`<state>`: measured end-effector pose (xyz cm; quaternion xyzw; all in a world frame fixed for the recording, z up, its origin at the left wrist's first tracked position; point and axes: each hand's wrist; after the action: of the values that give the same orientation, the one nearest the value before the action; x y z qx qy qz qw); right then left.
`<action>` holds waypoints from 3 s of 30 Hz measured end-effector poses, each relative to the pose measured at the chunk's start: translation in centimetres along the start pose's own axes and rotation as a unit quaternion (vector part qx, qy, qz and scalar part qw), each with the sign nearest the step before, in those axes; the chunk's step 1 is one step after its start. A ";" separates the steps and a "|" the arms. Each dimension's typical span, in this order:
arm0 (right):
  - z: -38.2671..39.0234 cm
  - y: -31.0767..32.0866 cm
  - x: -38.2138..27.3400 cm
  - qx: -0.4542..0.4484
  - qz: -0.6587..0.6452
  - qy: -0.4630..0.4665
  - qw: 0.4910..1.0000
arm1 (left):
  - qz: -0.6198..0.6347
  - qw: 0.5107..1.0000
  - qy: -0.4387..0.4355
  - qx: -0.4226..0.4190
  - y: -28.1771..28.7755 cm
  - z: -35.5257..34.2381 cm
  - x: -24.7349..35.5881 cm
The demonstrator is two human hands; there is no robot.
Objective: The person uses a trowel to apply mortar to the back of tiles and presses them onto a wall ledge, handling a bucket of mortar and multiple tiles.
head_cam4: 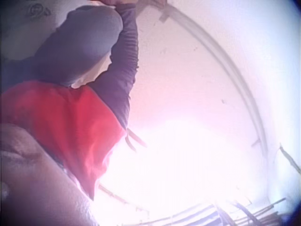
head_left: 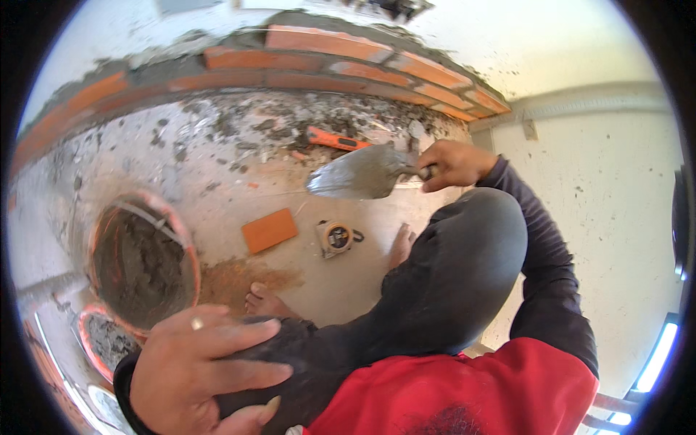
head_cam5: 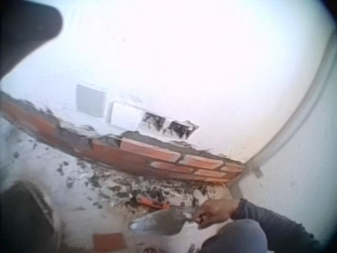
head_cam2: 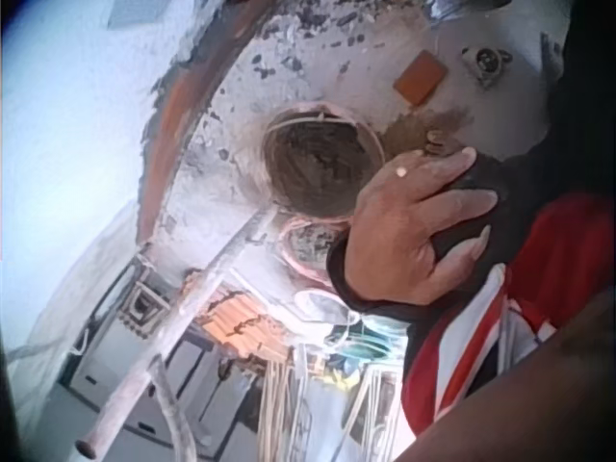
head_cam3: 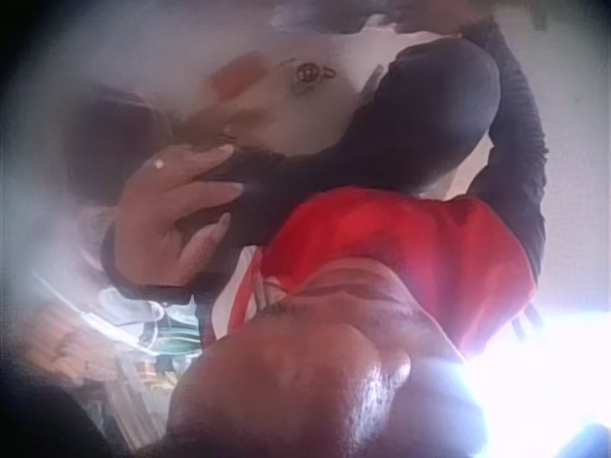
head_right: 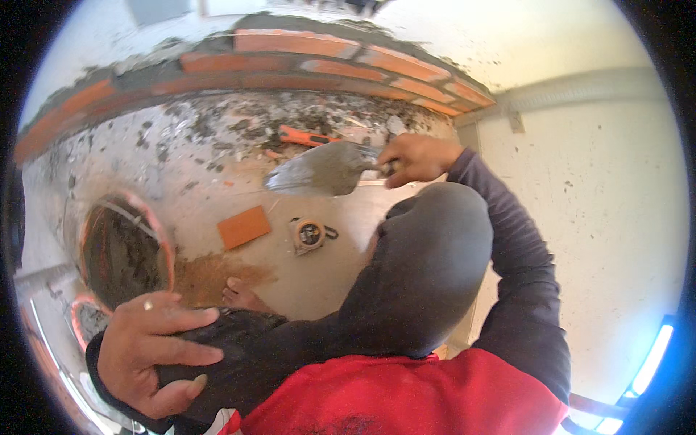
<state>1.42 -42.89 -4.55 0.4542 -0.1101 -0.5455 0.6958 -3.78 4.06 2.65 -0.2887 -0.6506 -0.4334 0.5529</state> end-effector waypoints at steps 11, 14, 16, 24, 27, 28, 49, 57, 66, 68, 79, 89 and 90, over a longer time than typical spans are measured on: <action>-4.3 5.6 -10.0 -0.264 -0.074 -0.142 0.951 | 0.096 0.985 -0.127 0.069 0.8 3.3 -3.8; -4.3 6.0 -11.1 -0.281 0.007 -0.170 0.945 | 0.100 0.982 -0.148 0.066 1.4 3.8 -4.4; -4.1 5.5 -11.1 -0.265 0.071 -0.158 0.949 | 0.105 0.977 -0.169 0.070 1.4 3.4 -5.3; -2.4 7.9 -15.7 -0.181 0.097 -0.134 0.969 | 0.113 0.981 -0.150 0.048 1.8 2.2 -5.6; -2.6 8.7 -16.6 -0.144 0.131 -0.091 0.977 | 0.104 0.986 -0.124 0.037 1.9 2.0 -5.4; -2.7 8.8 -16.5 -0.123 0.145 -0.063 0.980 | 0.105 0.987 -0.119 0.036 1.9 1.8 -5.5; -22.0 3.1 -13.0 0.076 -0.098 0.002 0.992 | 0.246 0.918 -0.043 0.308 -1.4 9.5 -7.3; -27.1 -0.7 -12.0 0.009 -0.319 0.102 0.942 | 0.090 0.739 0.327 0.582 -4.5 10.3 -4.2; -28.5 -1.7 -12.6 -0.026 -0.511 0.066 0.857 | -0.323 0.740 0.271 0.523 7.8 5.5 -9.1; -28.3 -2.2 -12.7 -0.050 -0.550 0.052 0.832 | -0.241 0.758 0.324 0.513 9.4 4.1 -8.8; -29.3 -4.8 -10.1 -0.062 -0.572 0.016 0.818 | -0.337 0.691 0.402 0.498 8.6 3.7 -3.8; -29.4 -7.8 -8.8 -0.034 -0.622 -0.012 0.782 | -0.460 0.677 0.394 0.418 18.2 4.6 -1.6; -29.0 -7.9 -9.1 -0.050 -0.616 0.002 0.786 | -0.442 0.685 0.417 0.401 19.1 5.3 -0.6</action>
<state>11.57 -20.16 -23.68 0.3914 0.2222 -0.8620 0.2333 10.21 17.52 6.66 0.4923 -0.5165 -0.4008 0.5746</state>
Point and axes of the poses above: each hand's wrist, its own z-axis away from the middle knuckle, its own y-axis out of the back of the hand, x = y × z, and after that the axes turned 14 degrees about z, right-handed
